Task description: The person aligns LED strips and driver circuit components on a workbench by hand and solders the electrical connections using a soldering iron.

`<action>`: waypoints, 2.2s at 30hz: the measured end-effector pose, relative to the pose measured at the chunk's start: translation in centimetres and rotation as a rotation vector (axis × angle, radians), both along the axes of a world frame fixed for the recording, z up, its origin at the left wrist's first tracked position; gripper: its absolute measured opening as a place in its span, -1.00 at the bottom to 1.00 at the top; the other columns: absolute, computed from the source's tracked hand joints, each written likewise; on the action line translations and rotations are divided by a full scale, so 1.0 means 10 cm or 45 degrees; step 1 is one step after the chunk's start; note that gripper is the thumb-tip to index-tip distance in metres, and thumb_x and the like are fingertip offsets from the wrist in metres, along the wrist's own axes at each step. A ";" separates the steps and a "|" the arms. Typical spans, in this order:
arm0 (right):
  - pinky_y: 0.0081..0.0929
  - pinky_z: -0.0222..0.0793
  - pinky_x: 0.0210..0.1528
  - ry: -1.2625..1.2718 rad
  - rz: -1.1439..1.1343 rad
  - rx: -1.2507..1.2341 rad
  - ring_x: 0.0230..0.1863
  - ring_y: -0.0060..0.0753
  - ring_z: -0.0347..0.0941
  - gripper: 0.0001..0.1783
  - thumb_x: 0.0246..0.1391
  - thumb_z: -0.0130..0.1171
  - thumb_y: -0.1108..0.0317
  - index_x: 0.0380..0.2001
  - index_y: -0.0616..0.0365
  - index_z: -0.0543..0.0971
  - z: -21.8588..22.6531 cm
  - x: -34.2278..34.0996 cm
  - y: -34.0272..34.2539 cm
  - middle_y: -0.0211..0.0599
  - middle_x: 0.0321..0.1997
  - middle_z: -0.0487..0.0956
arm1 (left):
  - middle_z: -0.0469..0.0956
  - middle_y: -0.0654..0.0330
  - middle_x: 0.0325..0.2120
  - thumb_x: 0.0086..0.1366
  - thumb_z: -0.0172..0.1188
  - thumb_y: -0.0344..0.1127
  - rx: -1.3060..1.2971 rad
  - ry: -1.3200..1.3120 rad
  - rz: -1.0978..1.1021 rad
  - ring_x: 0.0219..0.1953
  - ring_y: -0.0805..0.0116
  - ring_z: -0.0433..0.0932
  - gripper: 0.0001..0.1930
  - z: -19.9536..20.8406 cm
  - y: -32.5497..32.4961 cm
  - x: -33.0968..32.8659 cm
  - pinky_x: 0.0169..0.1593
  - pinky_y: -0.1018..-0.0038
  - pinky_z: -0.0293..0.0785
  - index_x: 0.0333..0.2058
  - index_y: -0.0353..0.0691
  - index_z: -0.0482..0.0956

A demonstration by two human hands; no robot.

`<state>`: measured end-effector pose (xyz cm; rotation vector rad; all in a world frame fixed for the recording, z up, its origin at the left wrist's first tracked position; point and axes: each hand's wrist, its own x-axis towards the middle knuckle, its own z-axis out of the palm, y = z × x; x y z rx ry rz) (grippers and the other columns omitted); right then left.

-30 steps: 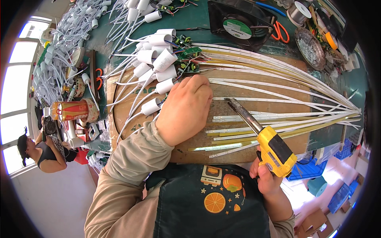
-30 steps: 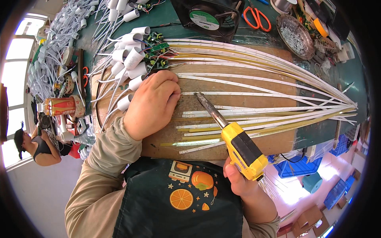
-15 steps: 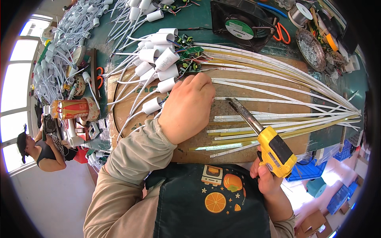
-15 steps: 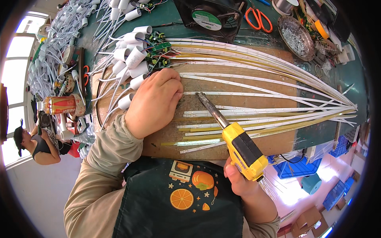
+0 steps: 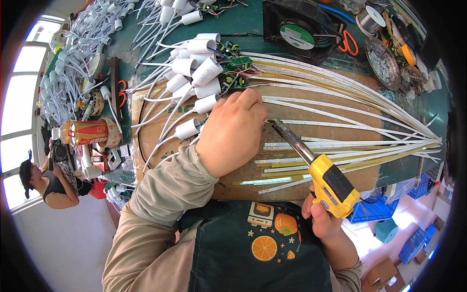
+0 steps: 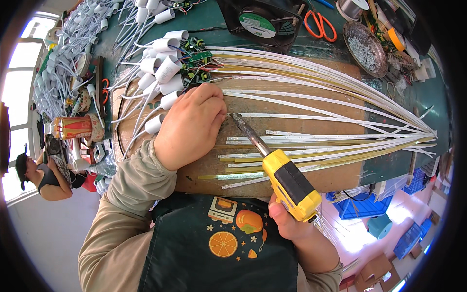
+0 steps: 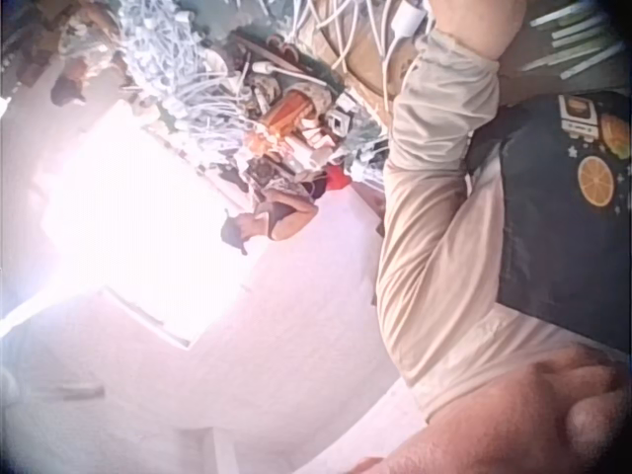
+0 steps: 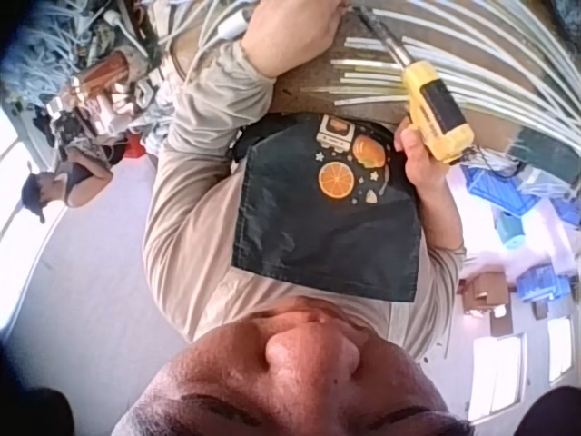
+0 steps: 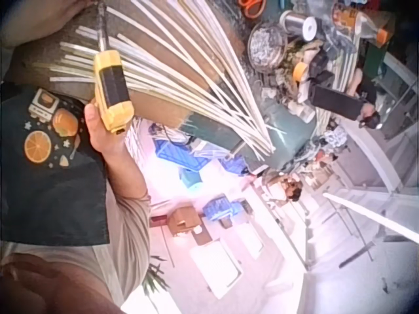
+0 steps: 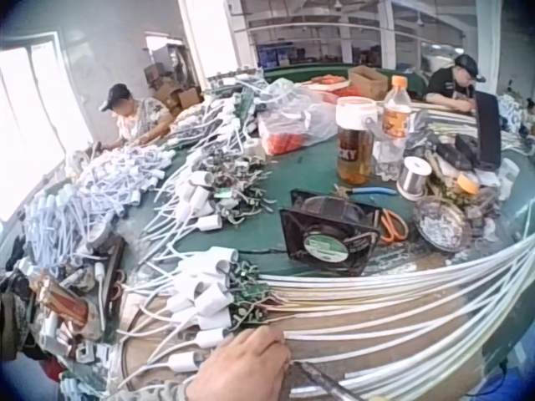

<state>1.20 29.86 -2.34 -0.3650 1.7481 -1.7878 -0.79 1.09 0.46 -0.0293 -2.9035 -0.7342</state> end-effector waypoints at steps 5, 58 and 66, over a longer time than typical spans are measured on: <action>-0.55 0.27 -0.59 0.001 0.002 0.003 -0.63 -0.52 0.27 -0.46 0.13 0.20 0.10 -0.03 0.31 0.32 0.01 -0.01 -0.01 -0.34 -0.60 0.35 | 0.44 0.13 -0.25 0.12 0.14 -0.47 -0.003 0.002 0.003 -0.19 0.08 0.47 -0.96 0.00 0.00 0.00 -0.12 0.27 0.41 -0.41 -0.27 0.53; -0.55 0.30 -0.60 0.161 -0.392 -0.506 -0.62 -0.54 0.29 -0.31 0.18 0.11 0.10 0.18 0.37 0.19 -0.13 -0.41 0.23 -0.37 -0.53 0.38 | 0.50 0.10 -0.24 0.07 0.27 -0.43 -0.009 0.097 -0.015 -0.17 0.04 0.50 -0.79 0.20 0.04 0.08 -0.07 0.26 0.43 -0.27 -0.26 0.55; -0.55 0.28 -0.62 0.157 -0.408 -0.523 -0.64 -0.54 0.27 -0.32 0.17 0.14 0.09 0.17 0.35 0.22 -0.15 -0.39 0.25 -0.38 -0.53 0.37 | 0.48 0.16 -0.26 -0.02 0.37 -0.28 -0.282 -0.053 0.120 -0.18 0.12 0.48 -0.64 0.45 -0.18 0.52 -0.09 0.24 0.38 -0.22 -0.18 0.54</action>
